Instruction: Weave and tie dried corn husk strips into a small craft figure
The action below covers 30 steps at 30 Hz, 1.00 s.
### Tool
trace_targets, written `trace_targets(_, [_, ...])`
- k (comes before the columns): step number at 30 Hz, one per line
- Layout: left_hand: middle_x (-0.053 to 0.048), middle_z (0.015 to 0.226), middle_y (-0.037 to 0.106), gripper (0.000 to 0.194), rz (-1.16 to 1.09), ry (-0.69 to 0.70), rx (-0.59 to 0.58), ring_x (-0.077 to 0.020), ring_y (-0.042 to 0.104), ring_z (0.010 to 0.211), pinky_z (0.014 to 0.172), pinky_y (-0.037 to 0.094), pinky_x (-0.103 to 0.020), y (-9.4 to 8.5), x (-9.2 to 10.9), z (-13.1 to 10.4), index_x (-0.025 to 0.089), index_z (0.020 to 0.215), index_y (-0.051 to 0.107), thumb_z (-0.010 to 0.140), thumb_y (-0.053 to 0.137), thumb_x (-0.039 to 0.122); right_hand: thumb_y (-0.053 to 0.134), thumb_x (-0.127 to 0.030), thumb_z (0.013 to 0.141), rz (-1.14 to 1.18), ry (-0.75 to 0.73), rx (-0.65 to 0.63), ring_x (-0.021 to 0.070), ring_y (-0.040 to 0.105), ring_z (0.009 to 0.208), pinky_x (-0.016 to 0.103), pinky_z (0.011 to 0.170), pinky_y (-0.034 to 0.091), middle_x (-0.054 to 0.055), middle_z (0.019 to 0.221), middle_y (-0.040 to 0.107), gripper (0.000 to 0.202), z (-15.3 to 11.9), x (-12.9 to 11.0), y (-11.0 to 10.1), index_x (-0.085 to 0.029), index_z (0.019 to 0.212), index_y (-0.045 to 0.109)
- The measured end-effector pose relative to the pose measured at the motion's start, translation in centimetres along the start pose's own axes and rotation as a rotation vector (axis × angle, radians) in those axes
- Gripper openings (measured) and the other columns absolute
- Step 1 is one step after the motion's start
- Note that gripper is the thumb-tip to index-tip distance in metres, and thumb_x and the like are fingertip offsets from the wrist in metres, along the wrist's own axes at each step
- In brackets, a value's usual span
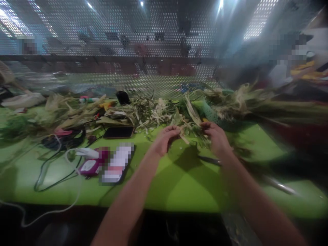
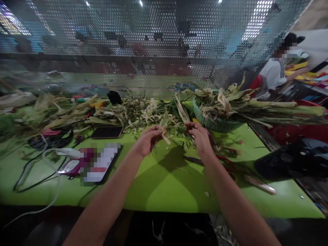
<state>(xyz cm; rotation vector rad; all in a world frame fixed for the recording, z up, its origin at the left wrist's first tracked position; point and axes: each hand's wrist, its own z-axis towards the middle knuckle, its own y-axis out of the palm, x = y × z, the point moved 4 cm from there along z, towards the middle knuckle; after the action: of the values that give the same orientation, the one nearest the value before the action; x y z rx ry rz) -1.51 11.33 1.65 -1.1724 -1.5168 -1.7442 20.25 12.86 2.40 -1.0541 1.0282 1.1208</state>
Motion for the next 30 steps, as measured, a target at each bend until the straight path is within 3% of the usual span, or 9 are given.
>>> trace_targets(4, [0.000,0.077,0.066,0.022,-0.021,0.005,0.029,-0.0083,0.064,0.070,0.069,0.053,-0.020,-0.3,0.5,-0.1,0.014,0.078,0.063,0.067,0.079,0.024,0.057,-0.019,0.063,-0.265,-0.108,0.011,0.0205,0.058,0.088,0.035,0.081,0.046,0.004,0.105,0.066,0.034,-0.2,-1.0,-0.2,-0.022,0.093,0.073])
trace_targets(7, [-0.001,0.075,0.066,0.023,0.007,-0.070,-0.023,-0.0093,0.063,0.067,0.066,0.053,-0.021,0.4,0.2,-0.5,0.014,0.078,0.063,0.065,0.080,0.023,0.059,-0.017,0.063,-0.253,-0.162,-0.167,0.0155,0.056,0.076,0.031,0.071,0.047,0.003,0.126,0.061,0.050,-1.3,-1.8,1.6,-0.026,0.111,0.070])
trace_targets(10, [-0.002,0.075,0.066,0.022,0.053,-0.138,-0.121,-0.0096,0.063,0.067,0.066,0.052,-0.021,1.5,-0.2,-1.1,0.014,0.077,0.063,0.066,0.080,0.022,0.065,-0.020,0.065,-0.136,-0.113,-0.375,0.0164,0.057,0.077,0.030,0.070,0.048,0.003,0.113,0.066,0.059,-3.0,-1.6,4.2,-0.028,0.123,0.064])
trace_targets(14, [-0.005,0.081,0.069,0.021,0.071,-0.075,-0.203,-0.0114,0.065,0.072,0.071,0.054,-0.023,2.2,0.7,-1.6,0.013,0.078,0.065,0.069,0.079,0.025,0.066,-0.033,0.074,-0.026,-0.116,-0.458,0.0189,0.059,0.077,0.030,0.068,0.049,0.003,0.086,0.067,0.028,-3.7,0.2,6.0,-0.021,0.099,0.071])
trace_targets(18, [-0.001,0.077,0.067,0.026,-0.030,0.140,-0.072,-0.0088,0.062,0.063,0.060,0.052,-0.019,1.0,3.8,-2.0,0.015,0.074,0.061,0.065,0.081,0.029,0.065,-0.038,0.082,-0.287,-0.202,-0.427,0.0162,0.057,0.069,0.026,0.061,0.043,0.003,0.073,0.065,0.020,-2.3,1.9,4.9,-0.021,0.086,0.075])
trace_targets(22, [0.001,0.076,0.066,0.028,-0.066,0.285,0.062,-0.0070,0.061,0.061,0.057,0.051,-0.017,-0.7,6.5,-2.4,0.017,0.072,0.057,0.065,0.080,0.030,0.063,-0.045,0.084,-0.192,-0.055,-0.490,0.0166,0.063,0.070,0.028,0.065,0.047,0.004,0.077,0.072,0.030,-1.0,1.5,3.2,-0.020,0.095,0.075])
trace_targets(27, [0.001,0.078,0.068,0.024,-0.095,0.311,0.169,-0.0068,0.063,0.063,0.061,0.053,-0.017,-2.6,6.8,-2.0,0.017,0.074,0.056,0.068,0.077,0.027,0.062,-0.051,0.087,-0.087,0.115,-0.546,0.0221,0.069,0.097,0.038,0.090,0.050,0.009,0.105,0.076,0.039,-1.2,-0.7,1.9,-0.023,0.111,0.073])
trace_targets(30, [0.001,0.078,0.069,0.022,-0.097,0.299,0.184,-0.0078,0.064,0.067,0.065,0.053,-0.017,-3.0,6.2,-1.5,0.017,0.078,0.059,0.068,0.077,0.026,0.059,-0.052,0.089,-0.109,0.114,-0.459,0.0238,0.067,0.108,0.039,0.096,0.048,0.009,0.108,0.075,0.039,-1.0,-1.0,1.3,-0.023,0.111,0.073])
